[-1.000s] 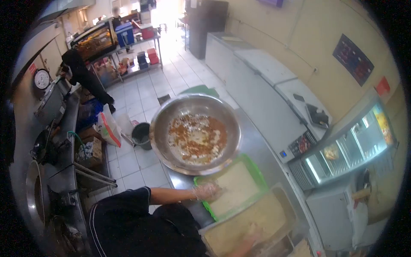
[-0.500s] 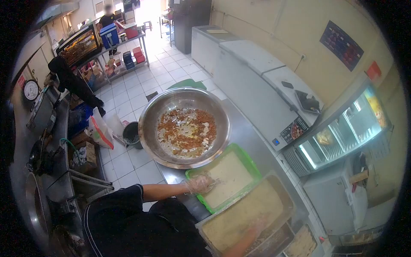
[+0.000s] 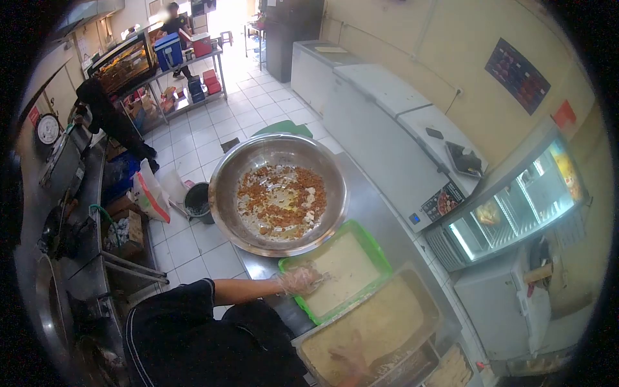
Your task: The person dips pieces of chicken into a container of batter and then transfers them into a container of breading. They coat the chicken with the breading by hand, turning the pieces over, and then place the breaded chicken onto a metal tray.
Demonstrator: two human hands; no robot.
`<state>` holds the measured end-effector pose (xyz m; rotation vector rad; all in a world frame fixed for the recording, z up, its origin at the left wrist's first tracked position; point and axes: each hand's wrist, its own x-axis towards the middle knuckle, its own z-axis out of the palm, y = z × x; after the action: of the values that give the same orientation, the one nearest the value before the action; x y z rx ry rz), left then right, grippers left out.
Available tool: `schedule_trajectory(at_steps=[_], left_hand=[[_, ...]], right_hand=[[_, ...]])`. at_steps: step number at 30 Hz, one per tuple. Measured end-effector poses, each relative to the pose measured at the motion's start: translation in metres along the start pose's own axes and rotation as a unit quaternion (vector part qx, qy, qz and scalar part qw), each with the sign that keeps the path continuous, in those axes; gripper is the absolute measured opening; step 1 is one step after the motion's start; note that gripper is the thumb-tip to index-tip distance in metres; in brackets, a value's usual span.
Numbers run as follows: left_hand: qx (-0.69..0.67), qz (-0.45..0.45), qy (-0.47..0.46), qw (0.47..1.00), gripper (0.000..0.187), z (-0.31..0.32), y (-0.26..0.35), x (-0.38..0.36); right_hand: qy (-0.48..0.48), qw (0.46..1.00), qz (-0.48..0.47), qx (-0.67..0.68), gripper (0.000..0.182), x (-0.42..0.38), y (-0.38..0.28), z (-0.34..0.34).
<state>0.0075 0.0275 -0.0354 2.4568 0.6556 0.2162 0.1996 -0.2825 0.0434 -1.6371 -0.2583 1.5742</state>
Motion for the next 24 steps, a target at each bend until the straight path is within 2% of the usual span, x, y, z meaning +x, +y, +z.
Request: schedule_trajectory(at_steps=[1,4,8,10,13,16,18,20,22,24], left_hand=[[-0.004,-0.007,-0.008,1.000,0.031,-0.005,0.005,0.000],[-0.006,-0.024,-0.019,1.000,0.031,0.003,0.001,0.002],[0.008,-0.003,0.026,1.000,0.031,0.003,0.004,0.000],[-0.002,-0.001,0.011,1.000,0.031,-0.003,0.007,0.000],[0.000,0.008,0.006,1.000,0.032,0.006,-0.003,0.002],[0.005,0.023,0.020,1.000,0.028,0.006,-0.003,0.001],[0.008,0.021,0.019,1.000,0.026,-0.003,0.005,-0.002],[0.012,0.011,0.001,1.000,0.026,-0.012,0.011,-0.002],[-0.004,-0.006,-0.029,1.000,0.027,-0.017,0.013,-0.002],[-0.013,-0.012,-0.043,0.999,0.028,-0.021,0.017,-0.002]], right_hand=[[-0.030,0.998,0.057,0.026,0.063,-0.003,0.005,-0.001],[-0.069,0.986,0.146,0.029,0.066,-0.009,0.022,-0.005],[-0.069,0.979,0.188,-0.048,0.071,-0.012,0.044,-0.007],[-0.065,0.971,0.201,-0.110,0.074,-0.010,0.055,-0.011],[-0.028,0.939,0.205,-0.274,0.079,0.004,0.077,-0.017],[0.023,0.860,0.200,-0.469,0.084,0.025,0.104,-0.013],[0.055,0.814,0.202,-0.541,0.088,0.034,0.118,-0.005],[0.085,0.786,0.206,-0.577,0.093,0.040,0.125,0.006],[0.122,0.779,0.222,-0.574,0.097,0.030,0.103,0.033],[0.152,0.816,0.244,-0.502,0.103,0.015,0.073,0.061]])
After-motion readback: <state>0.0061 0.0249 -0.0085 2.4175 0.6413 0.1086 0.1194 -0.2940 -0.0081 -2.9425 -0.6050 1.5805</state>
